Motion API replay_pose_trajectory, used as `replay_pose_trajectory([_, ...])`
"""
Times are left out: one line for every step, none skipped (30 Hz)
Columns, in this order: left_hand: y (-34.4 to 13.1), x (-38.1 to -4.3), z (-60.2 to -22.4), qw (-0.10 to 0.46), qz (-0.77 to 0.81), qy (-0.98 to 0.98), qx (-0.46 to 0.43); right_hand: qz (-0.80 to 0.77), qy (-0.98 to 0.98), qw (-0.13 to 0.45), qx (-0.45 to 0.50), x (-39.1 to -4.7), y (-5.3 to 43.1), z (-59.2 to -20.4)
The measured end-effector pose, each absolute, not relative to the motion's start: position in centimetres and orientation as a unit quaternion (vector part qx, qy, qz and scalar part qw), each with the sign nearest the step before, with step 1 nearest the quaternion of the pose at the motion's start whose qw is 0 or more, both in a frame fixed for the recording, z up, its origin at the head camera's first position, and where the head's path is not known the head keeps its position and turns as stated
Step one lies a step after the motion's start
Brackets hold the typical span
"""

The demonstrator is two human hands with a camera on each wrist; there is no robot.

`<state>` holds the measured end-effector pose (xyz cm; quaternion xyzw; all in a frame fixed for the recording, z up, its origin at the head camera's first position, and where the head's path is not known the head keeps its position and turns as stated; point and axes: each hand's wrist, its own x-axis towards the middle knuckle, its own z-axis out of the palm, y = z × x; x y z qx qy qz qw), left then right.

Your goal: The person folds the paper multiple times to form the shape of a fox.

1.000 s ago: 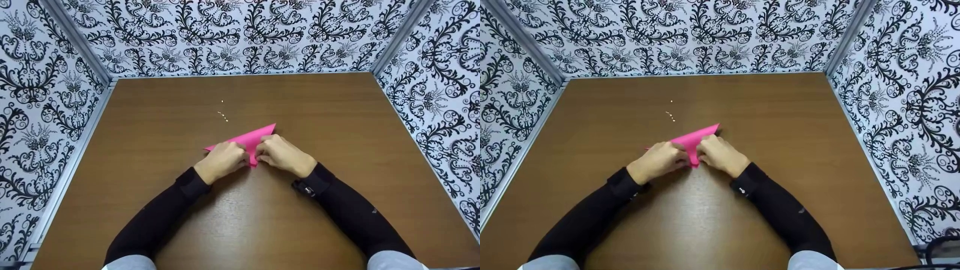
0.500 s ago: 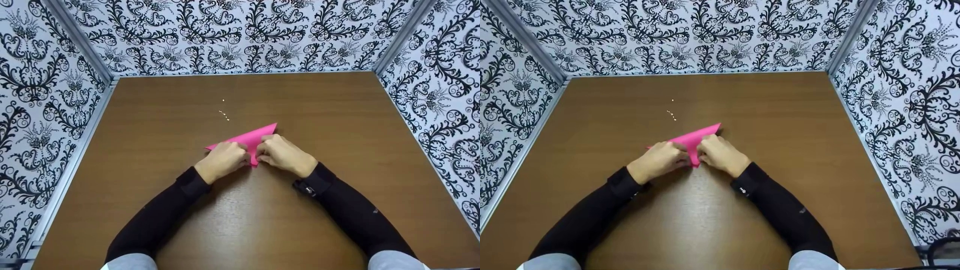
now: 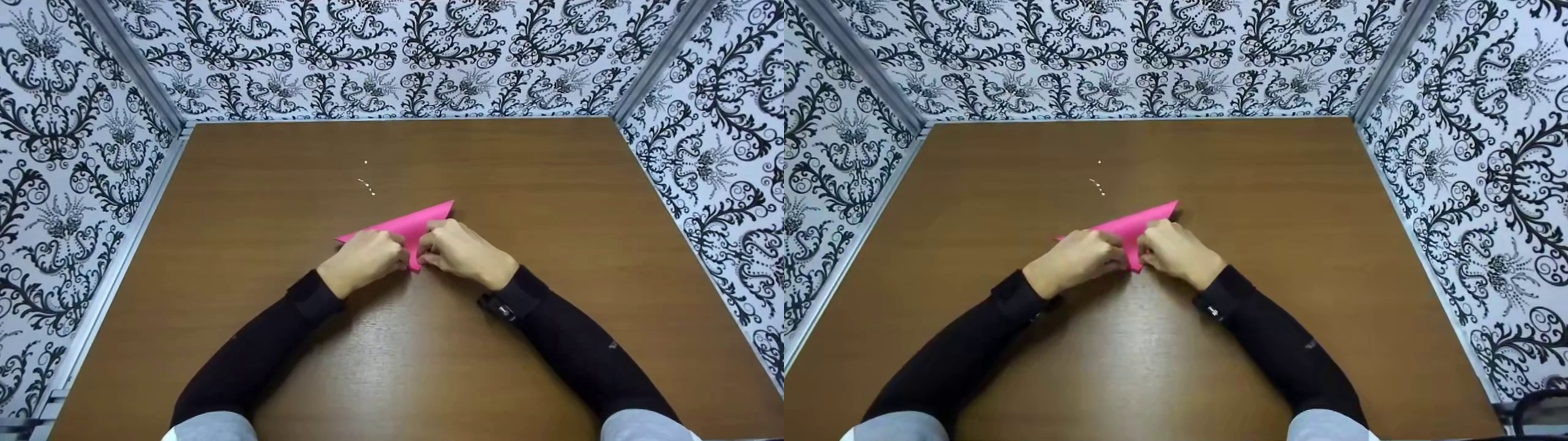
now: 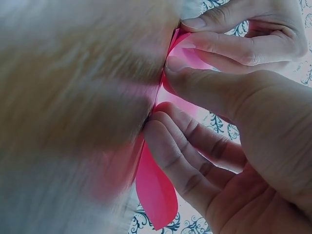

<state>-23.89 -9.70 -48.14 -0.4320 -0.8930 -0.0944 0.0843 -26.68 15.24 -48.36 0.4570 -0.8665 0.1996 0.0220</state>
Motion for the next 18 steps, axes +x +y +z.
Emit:
replay_pose_trajectory([-9.72,-23.89,-48.15,0.086,-0.095,-0.892,-0.434,0.200,-0.867,0.022,0.457,-26.67,15.22,-48.33])
replay_pose_trajectory([-9.74,-23.88,-48.16,0.088,-0.096,-0.891,-0.435,0.200,-0.867,0.021,0.457,-26.66,15.22,-48.33])
replay_pose_trajectory([-9.77,-23.87,-48.18,0.089,-0.096,-0.890,-0.437,0.200,-0.866,0.021,0.457,-26.65,15.23,-48.36])
replay_pose_trajectory([-9.80,-23.87,-48.17,0.091,-0.097,-0.889,-0.438,0.200,-0.866,0.021,0.457,-26.66,15.24,-48.36])
replay_pose_trajectory([-9.82,-23.88,-48.18,0.091,-0.097,-0.889,-0.438,0.200,-0.866,0.022,0.458,-26.67,15.25,-48.36])
replay_pose_trajectory([-9.84,-23.89,-48.17,0.092,-0.096,-0.889,-0.439,0.201,-0.865,0.021,0.459,-26.68,15.24,-48.36])
replay_pose_trajectory([-9.86,-23.90,-48.18,0.091,-0.097,-0.888,-0.440,0.201,-0.865,0.021,0.459,-26.70,15.22,-48.36])
replay_pose_trajectory([-9.86,-23.91,-48.18,0.090,-0.098,-0.888,-0.440,0.201,-0.865,0.021,0.459,-26.70,15.23,-48.36])
replay_pose_trajectory([-9.88,-23.93,-48.17,0.090,-0.098,-0.888,-0.440,0.201,-0.865,0.021,0.460,-26.72,15.23,-48.37])
replay_pose_trajectory([-9.89,-23.95,-48.17,0.089,-0.099,-0.888,-0.440,0.201,-0.865,0.022,0.460,-26.73,15.22,-48.36])
replay_pose_trajectory([-9.91,-23.98,-48.18,0.088,-0.101,-0.888,-0.439,0.202,-0.864,0.022,0.460,-26.74,15.21,-48.35])
replay_pose_trajectory([-9.93,-24.01,-48.19,0.087,-0.102,-0.888,-0.440,0.202,-0.864,0.021,0.460,-26.75,15.20,-48.35])
replay_pose_trajectory([-9.96,-24.04,-48.22,0.085,-0.105,-0.888,-0.440,0.202,-0.864,0.021,0.460,-26.76,15.19,-48.35])
replay_pose_trajectory([-9.99,-24.07,-48.24,0.083,-0.109,-0.887,-0.440,0.203,-0.864,0.021,0.460,-26.76,15.19,-48.34])
replay_pose_trajectory([-10.02,-24.10,-48.26,0.079,-0.115,-0.887,-0.439,0.203,-0.864,0.021,0.460,-26.76,15.19,-48.34])
replay_pose_trajectory([-10.04,-24.14,-48.31,0.075,-0.122,-0.888,-0.438,0.203,-0.864,0.022,0.460,-26.78,15.18,-48.37])
replay_pose_trajectory([-10.07,-24.17,-48.36,0.074,-0.128,-0.888,-0.436,0.205,-0.864,0.021,0.459,-26.76,15.17,-48.33])
replay_pose_trajectory([-10.10,-24.20,-48.40,0.072,-0.135,-0.888,-0.434,0.205,-0.865,0.021,0.458,-26.73,15.18,-48.29])
